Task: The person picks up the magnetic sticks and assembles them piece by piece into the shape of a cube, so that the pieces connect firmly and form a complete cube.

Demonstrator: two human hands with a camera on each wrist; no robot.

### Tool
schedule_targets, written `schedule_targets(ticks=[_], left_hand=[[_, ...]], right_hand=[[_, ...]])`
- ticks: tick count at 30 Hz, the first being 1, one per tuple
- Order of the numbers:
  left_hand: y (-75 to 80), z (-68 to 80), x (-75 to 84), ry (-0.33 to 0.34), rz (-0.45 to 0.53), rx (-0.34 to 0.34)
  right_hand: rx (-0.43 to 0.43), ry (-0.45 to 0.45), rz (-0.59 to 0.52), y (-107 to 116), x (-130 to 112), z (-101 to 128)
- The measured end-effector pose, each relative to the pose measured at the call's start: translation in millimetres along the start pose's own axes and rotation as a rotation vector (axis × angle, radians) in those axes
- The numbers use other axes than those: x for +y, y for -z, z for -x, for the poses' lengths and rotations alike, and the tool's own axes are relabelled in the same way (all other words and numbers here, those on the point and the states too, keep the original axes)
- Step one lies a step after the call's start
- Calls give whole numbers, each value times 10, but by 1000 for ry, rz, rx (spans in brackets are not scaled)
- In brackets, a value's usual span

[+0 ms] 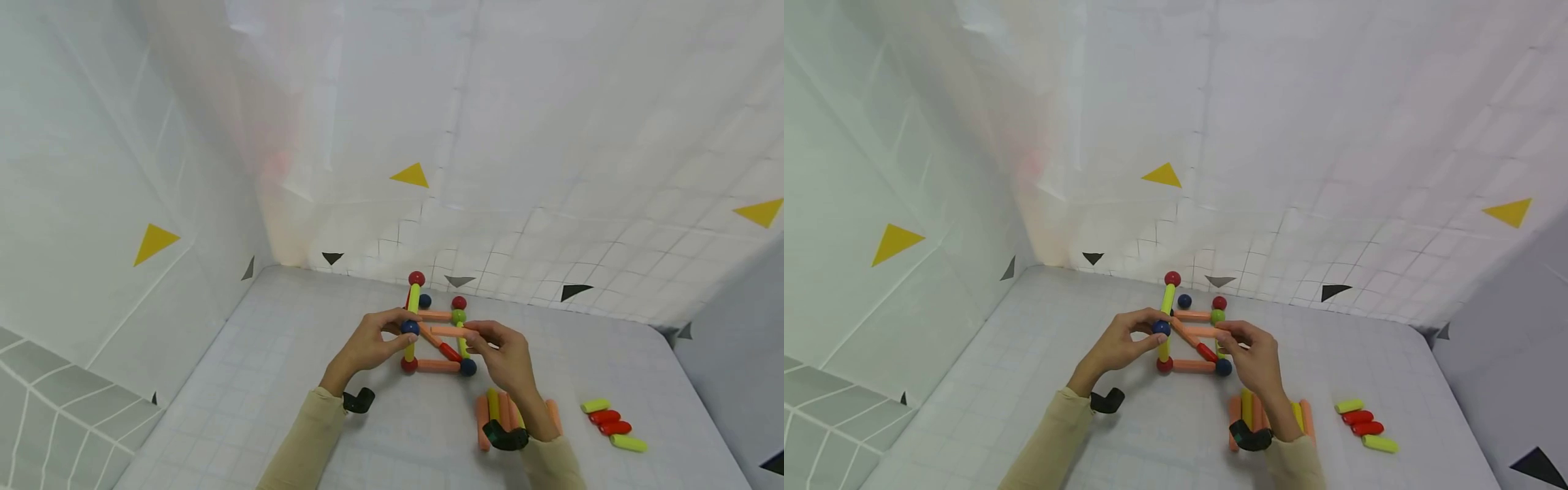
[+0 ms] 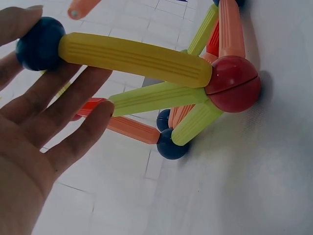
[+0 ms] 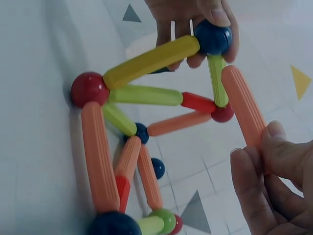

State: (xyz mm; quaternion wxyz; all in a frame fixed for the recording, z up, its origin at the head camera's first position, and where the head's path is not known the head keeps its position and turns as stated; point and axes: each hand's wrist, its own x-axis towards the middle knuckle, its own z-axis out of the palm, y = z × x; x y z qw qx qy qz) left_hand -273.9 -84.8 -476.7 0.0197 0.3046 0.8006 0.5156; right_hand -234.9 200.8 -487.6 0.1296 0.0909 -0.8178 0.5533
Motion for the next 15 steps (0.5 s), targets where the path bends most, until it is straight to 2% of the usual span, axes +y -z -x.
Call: schedule_targets(ticks=[15], left_hand=[[-21,-13,0,-6,-37,-1]], right_hand=[[-14,-48,31,-133,-125,-33]])
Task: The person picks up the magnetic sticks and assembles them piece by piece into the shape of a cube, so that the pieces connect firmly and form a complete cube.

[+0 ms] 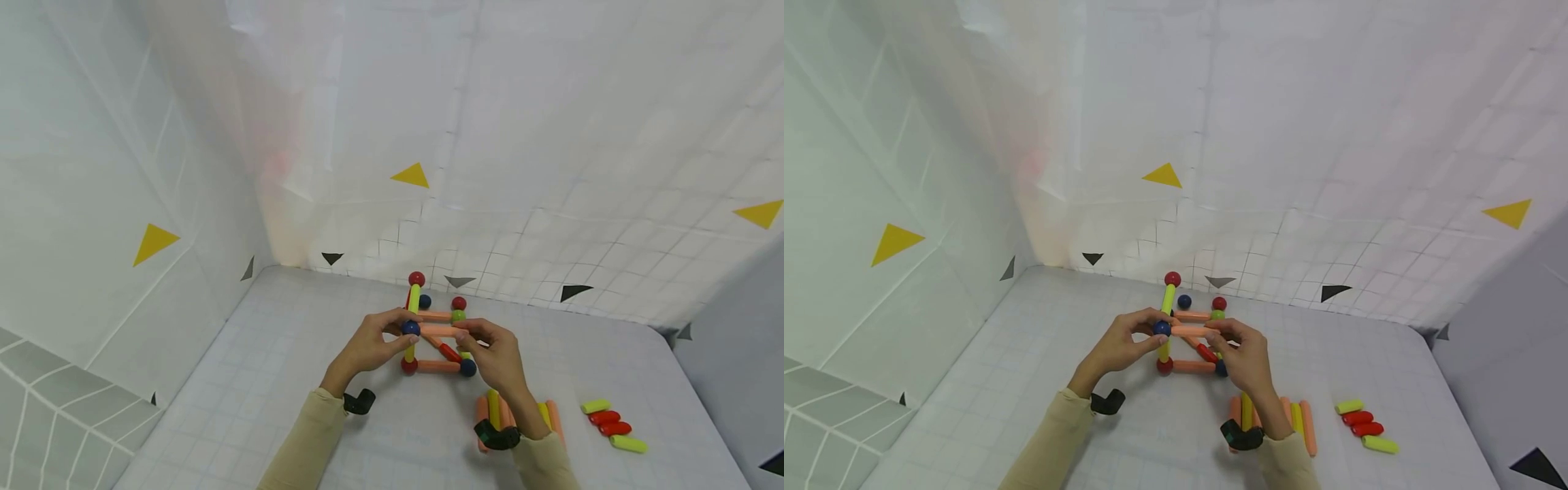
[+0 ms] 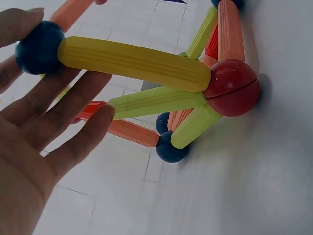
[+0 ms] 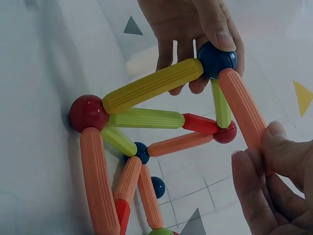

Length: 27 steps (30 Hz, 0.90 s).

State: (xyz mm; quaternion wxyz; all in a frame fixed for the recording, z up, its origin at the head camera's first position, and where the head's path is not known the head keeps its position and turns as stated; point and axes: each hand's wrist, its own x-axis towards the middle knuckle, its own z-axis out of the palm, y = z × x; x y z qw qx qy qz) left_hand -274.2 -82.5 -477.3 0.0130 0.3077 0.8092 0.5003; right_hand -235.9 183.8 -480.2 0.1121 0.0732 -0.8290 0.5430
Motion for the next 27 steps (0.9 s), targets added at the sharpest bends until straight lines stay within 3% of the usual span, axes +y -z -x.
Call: schedule_targets(ticks=[4,8,13,17,21,27], left_hand=[[-51,-4,26,4,-10,11],[-197,-40,34,-28,4,32],[-360,-79,2,-59,136,116],[-383,-72,-14,-30,203,161],[-386,-81,-34,-20,223,150],[-394,-88,-63,-22,272,139]], right_hand=[[-9,5,-5,4,-11,2],[-23,15,-19,17,-15,-3],[-38,10,-43,28,-7,-8],[-78,24,-62,50,19,-24],[-132,21,-80,109,66,-67],[-136,-94,-129,183,202,-284]])
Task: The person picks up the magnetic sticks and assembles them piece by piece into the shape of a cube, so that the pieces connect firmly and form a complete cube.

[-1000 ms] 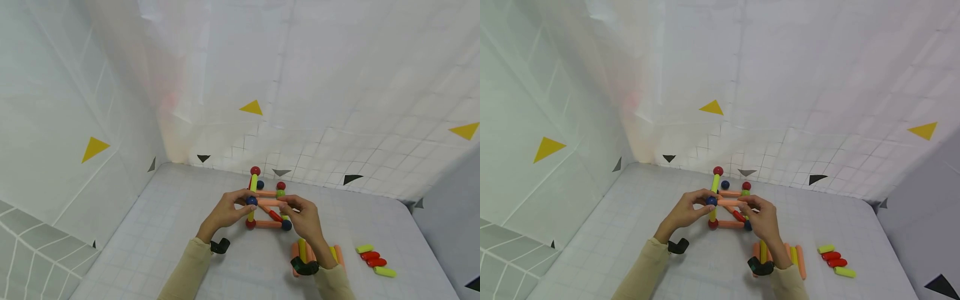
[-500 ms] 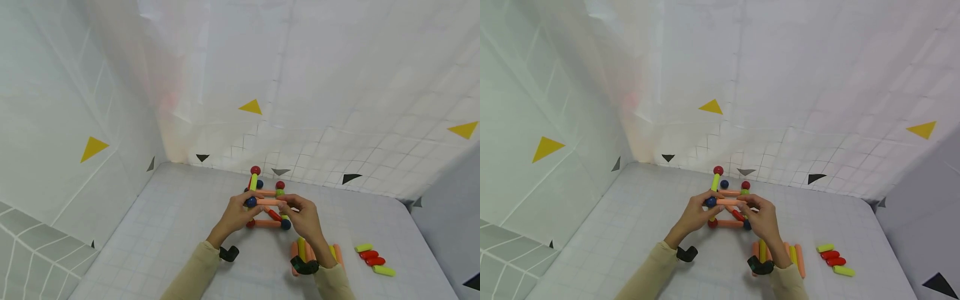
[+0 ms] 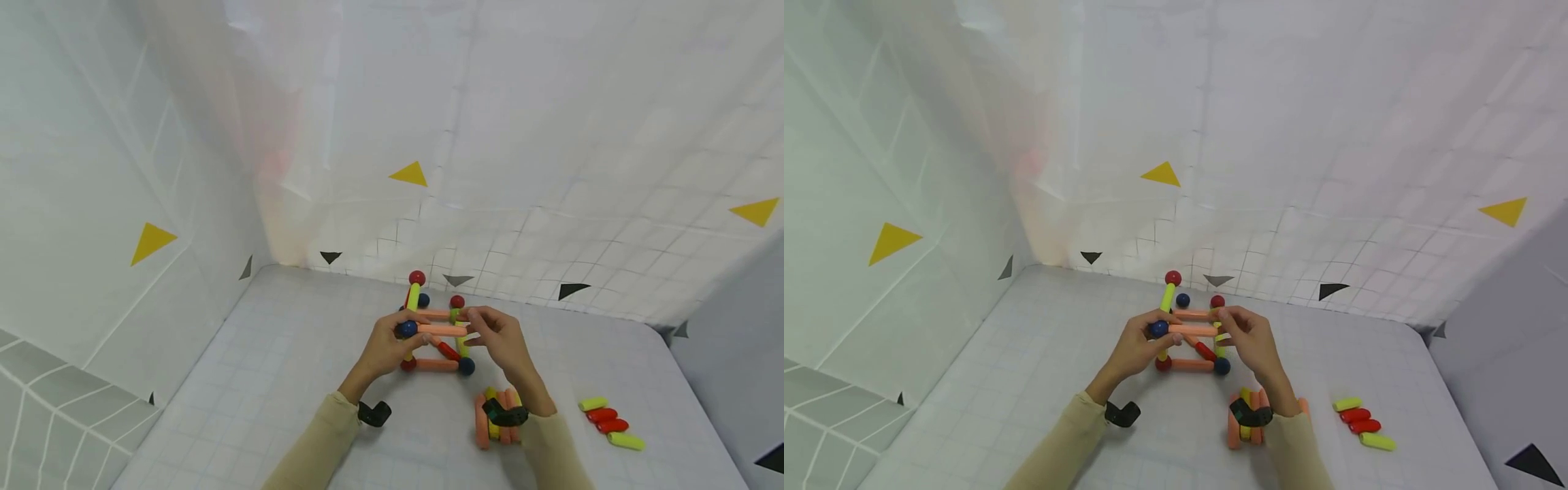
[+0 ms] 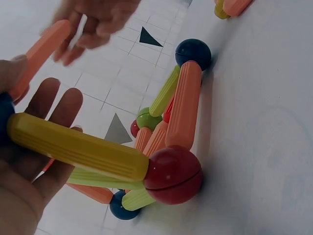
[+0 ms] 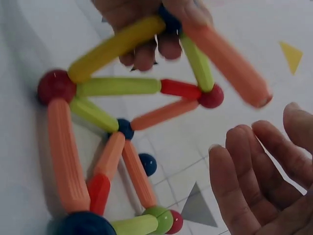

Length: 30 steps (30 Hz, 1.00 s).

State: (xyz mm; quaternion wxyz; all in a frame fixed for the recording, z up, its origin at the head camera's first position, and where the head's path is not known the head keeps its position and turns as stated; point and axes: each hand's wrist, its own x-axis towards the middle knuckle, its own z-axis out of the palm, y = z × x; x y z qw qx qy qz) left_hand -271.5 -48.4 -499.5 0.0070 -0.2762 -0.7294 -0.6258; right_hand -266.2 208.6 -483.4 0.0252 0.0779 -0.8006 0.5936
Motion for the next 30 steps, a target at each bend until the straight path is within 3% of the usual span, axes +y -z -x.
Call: schedule_targets(ticks=[7,13,16,23,30], left_hand=[[30,6,9,38,29,-8],[21,10,-1,35,56,-27],[13,12,4,29,53,-21],[-2,1,10,34,58,-13],[-3,5,-3,44,35,-18]], right_hand=[[-28,-65,53,-50,177,-487],[-99,84,272,-211,279,-813],[-122,114,398,-317,311,-934],[-182,9,581,-528,336,-1080],[-211,-16,685,-649,241,-1099]])
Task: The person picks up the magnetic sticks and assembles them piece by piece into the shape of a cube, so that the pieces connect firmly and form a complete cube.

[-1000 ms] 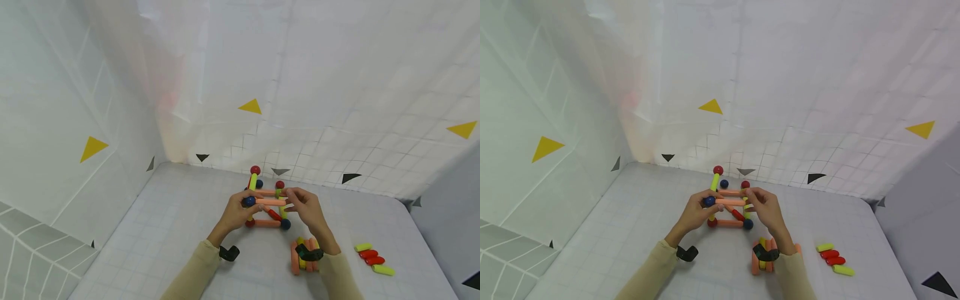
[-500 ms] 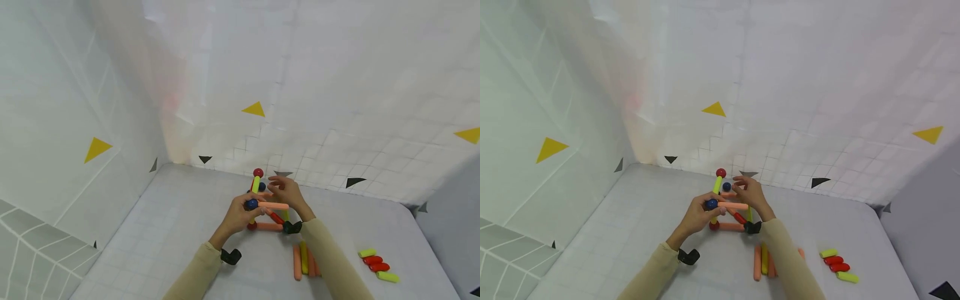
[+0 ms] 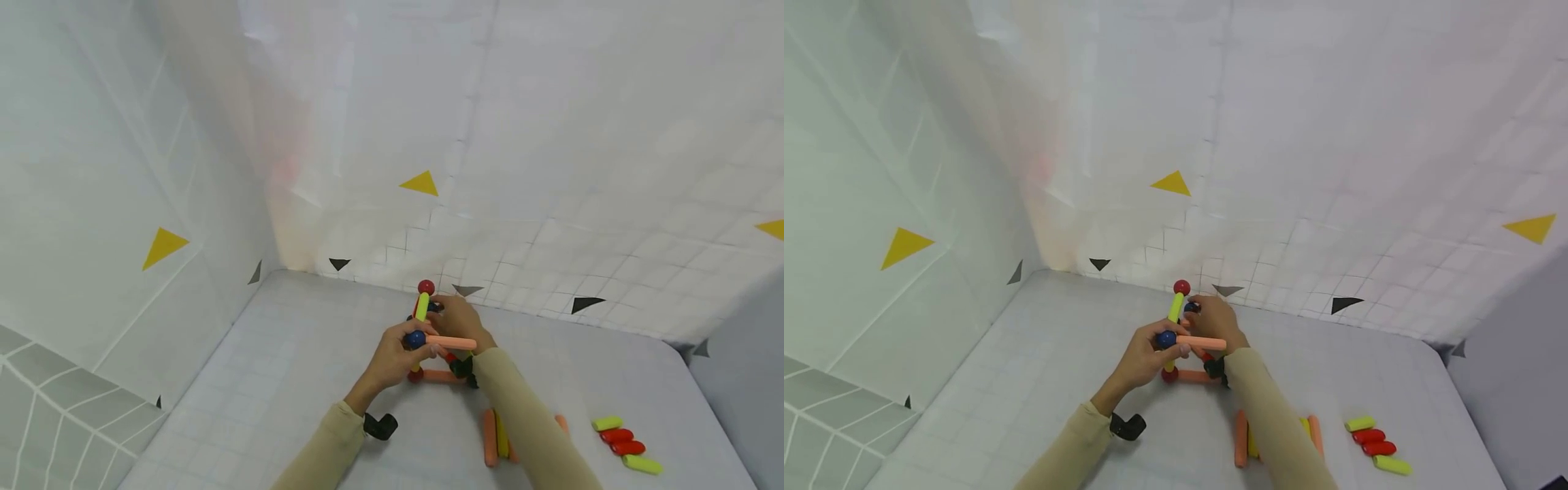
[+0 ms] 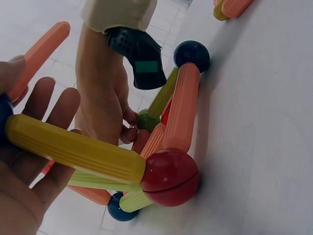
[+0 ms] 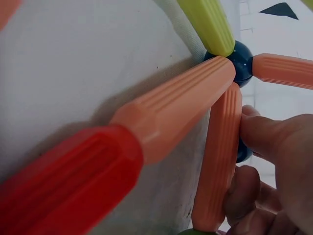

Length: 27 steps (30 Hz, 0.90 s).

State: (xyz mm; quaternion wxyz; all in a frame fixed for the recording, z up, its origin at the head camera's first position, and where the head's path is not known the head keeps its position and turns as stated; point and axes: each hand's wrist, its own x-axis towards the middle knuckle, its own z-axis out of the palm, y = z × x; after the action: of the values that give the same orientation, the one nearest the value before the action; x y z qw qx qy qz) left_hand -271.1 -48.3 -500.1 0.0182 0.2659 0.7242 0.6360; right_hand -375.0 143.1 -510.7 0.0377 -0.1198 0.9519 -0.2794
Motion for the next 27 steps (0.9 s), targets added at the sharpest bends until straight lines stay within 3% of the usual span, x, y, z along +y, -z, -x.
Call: schedule_targets(ticks=[4,10,17,22,27], left_hand=[[-26,-28,2,-23,14,-10],[-64,-33,5,-7,35,-23],[-47,-44,-8,1,-11,-16],[-5,-55,-21,-5,-5,-27],[23,-65,-15,-13,2,-24]], right_hand=[[-2,-15,22,26,-32,21],[39,-9,-41,48,62,118],[118,96,-112,205,234,304],[114,108,-212,338,364,522],[95,50,-385,436,471,764]])
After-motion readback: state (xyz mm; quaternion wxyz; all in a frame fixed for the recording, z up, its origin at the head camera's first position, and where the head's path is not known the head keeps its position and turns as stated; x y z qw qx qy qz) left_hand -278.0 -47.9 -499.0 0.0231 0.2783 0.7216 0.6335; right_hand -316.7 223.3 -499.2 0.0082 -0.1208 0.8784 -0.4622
